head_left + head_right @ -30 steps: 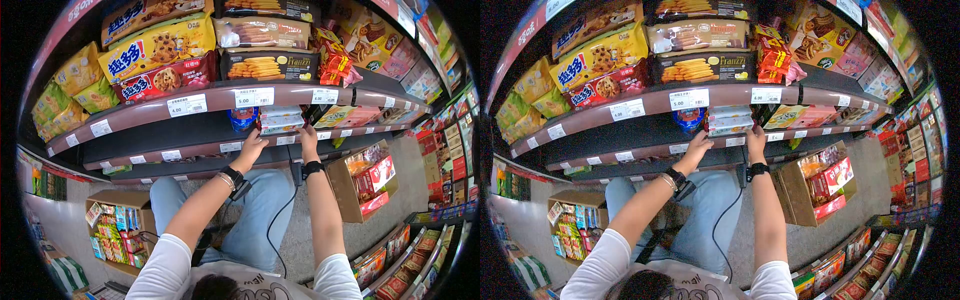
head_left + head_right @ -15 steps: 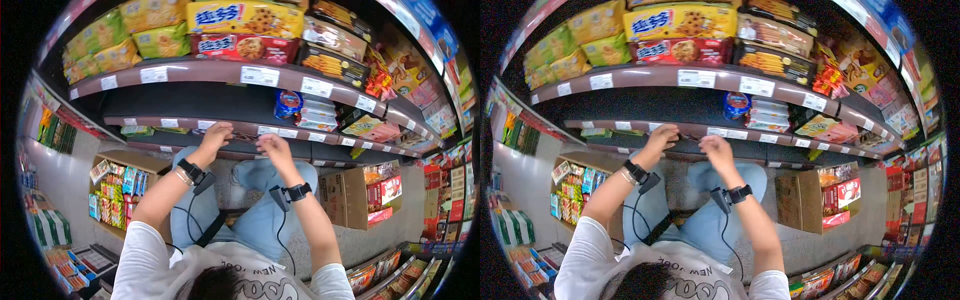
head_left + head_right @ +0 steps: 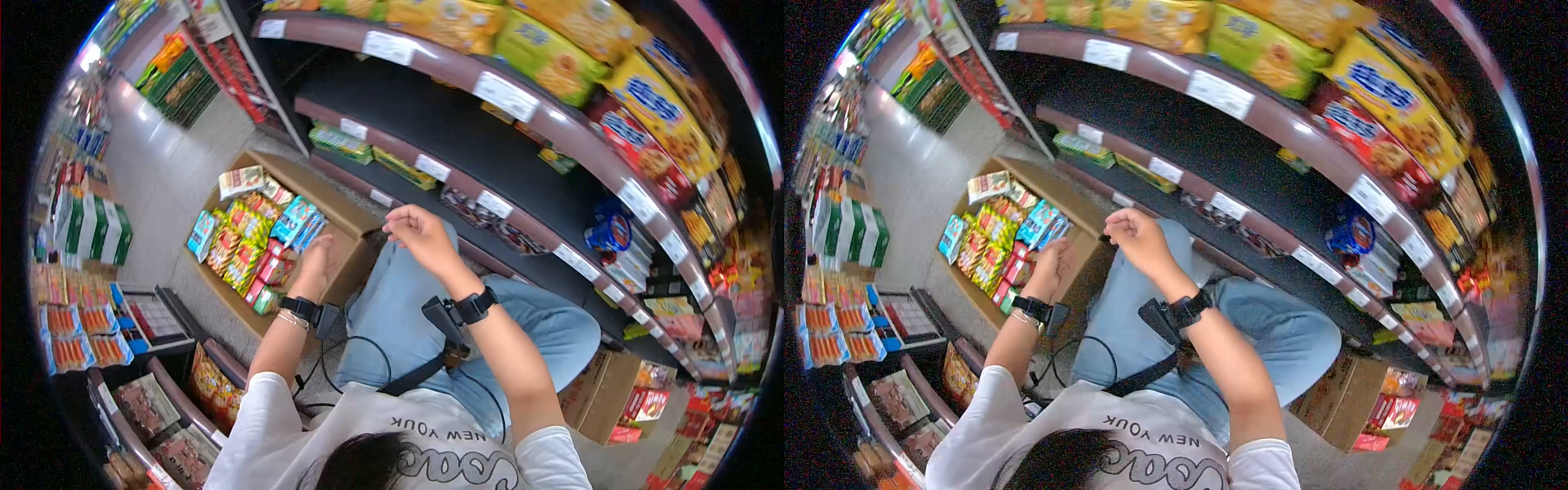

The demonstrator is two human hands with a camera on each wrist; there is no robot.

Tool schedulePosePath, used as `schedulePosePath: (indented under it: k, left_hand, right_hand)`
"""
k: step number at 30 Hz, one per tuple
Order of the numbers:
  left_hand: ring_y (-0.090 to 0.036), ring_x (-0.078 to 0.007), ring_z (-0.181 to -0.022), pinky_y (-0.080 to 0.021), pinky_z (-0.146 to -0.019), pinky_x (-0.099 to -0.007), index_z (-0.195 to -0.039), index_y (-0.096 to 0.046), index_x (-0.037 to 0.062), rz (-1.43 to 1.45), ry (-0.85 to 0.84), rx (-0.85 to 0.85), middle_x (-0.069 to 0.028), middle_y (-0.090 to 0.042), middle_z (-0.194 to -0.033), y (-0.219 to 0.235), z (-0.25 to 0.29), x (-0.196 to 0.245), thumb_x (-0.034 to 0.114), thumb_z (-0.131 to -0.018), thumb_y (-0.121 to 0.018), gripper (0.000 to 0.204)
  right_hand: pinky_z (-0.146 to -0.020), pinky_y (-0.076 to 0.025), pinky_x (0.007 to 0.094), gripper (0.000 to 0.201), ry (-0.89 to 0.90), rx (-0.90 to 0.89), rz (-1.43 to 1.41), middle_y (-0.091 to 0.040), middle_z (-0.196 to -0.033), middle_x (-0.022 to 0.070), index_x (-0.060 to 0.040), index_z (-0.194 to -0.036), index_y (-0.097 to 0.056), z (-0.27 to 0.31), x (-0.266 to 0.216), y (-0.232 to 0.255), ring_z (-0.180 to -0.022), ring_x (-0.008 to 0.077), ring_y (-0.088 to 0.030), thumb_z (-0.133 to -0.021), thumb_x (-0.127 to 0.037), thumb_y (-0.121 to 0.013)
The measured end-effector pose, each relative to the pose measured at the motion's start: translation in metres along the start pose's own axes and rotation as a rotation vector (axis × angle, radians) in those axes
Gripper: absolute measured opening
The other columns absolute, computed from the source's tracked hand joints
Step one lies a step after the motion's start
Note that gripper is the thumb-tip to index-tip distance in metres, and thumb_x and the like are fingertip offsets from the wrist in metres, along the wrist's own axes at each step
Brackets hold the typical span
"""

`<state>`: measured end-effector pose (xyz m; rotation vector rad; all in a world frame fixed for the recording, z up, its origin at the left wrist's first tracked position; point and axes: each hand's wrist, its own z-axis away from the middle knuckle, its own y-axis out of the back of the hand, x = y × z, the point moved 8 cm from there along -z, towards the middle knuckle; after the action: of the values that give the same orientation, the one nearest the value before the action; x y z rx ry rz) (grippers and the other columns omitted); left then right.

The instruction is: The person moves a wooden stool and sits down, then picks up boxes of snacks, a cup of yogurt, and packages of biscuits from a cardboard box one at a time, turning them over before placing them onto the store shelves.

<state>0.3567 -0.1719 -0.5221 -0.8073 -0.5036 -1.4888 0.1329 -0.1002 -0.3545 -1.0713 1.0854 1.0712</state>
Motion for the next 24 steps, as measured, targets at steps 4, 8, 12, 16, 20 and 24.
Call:
schedulePosePath:
  k: [4, 8, 12, 16, 20, 24]
  left_hand:
    - [-0.054, -0.0221, -0.105, -0.043, -0.083, -0.0390, -0.113, -0.051, 0.0123, 0.121, 0.133, 0.112, -0.0024, -0.054, -0.115, 0.120, -0.070, -0.078, 0.024, -0.088, -0.050, 0.028]
    - [-0.053, -0.0210, -0.107, -0.043, -0.083, -0.0390, -0.116, -0.050, 0.0136, 0.209, 0.212, 0.243, -0.0022, -0.053, -0.117, 0.164, -0.056, -0.091, 0.025, -0.088, -0.051, 0.030]
    - [-0.049, -0.0216, -0.113, -0.040, -0.090, -0.0400, -0.120, -0.048, 0.0111, 0.223, 0.257, 0.295, -0.0038, -0.051, -0.125, 0.181, -0.044, -0.090, 0.027, -0.089, -0.049, 0.035]
    - [-0.047, -0.0218, -0.116, -0.038, -0.092, -0.0399, -0.120, -0.048, 0.0094, 0.255, 0.331, 0.332, -0.0046, -0.048, -0.129, 0.198, -0.047, -0.095, 0.030, -0.090, -0.048, 0.037]
    - [-0.052, -0.0200, -0.103, -0.041, -0.088, -0.0374, -0.111, -0.051, 0.0095, 0.459, 0.247, 0.484, -0.0035, -0.053, -0.113, 0.250, -0.055, -0.125, 0.024, -0.087, -0.053, 0.028]
    - [-0.053, -0.0169, -0.093, -0.045, -0.079, -0.0343, -0.105, -0.051, 0.0085, 0.523, 0.218, 0.698, -0.0029, -0.052, -0.105, 0.281, -0.036, -0.133, 0.023, -0.089, -0.052, 0.022]
  right_hand:
    - [-0.064, -0.047, 0.0235, 0.020, -0.077, -0.111, 0.000, -0.064, -0.089, 0.0049, -0.0021, -0.101, -0.057, -0.047, 0.041, -0.058, -0.076, 0.0107, -0.060, -0.088, -0.017, -0.057]
    - [-0.061, -0.047, 0.0236, 0.020, -0.155, -0.173, 0.050, -0.064, -0.089, 0.0064, -0.0018, -0.101, -0.057, -0.078, 0.097, -0.108, -0.071, 0.0109, -0.060, -0.087, -0.017, -0.058]
    - [-0.061, -0.047, 0.0234, 0.020, -0.270, -0.201, 0.069, -0.064, -0.088, 0.0059, -0.0015, -0.100, -0.057, -0.096, 0.139, -0.148, -0.071, 0.0115, -0.060, -0.087, -0.016, -0.057]
    - [-0.061, -0.047, 0.0245, 0.017, -0.326, -0.200, 0.089, -0.064, -0.084, 0.0049, -0.0022, -0.096, -0.059, -0.113, 0.172, -0.174, -0.071, 0.0117, -0.061, -0.086, -0.015, -0.058]
    - [-0.062, -0.049, 0.0269, 0.015, -0.334, -0.113, 0.045, -0.065, -0.077, 0.0056, -0.0021, -0.090, -0.062, -0.117, 0.205, -0.179, -0.069, 0.0133, -0.063, -0.083, -0.015, -0.060]
    - [-0.059, -0.045, 0.0227, 0.016, -0.281, -0.103, 0.243, -0.063, -0.083, 0.0041, -0.0037, -0.096, -0.059, -0.113, 0.251, -0.161, -0.073, 0.0100, -0.059, -0.086, -0.016, -0.058]
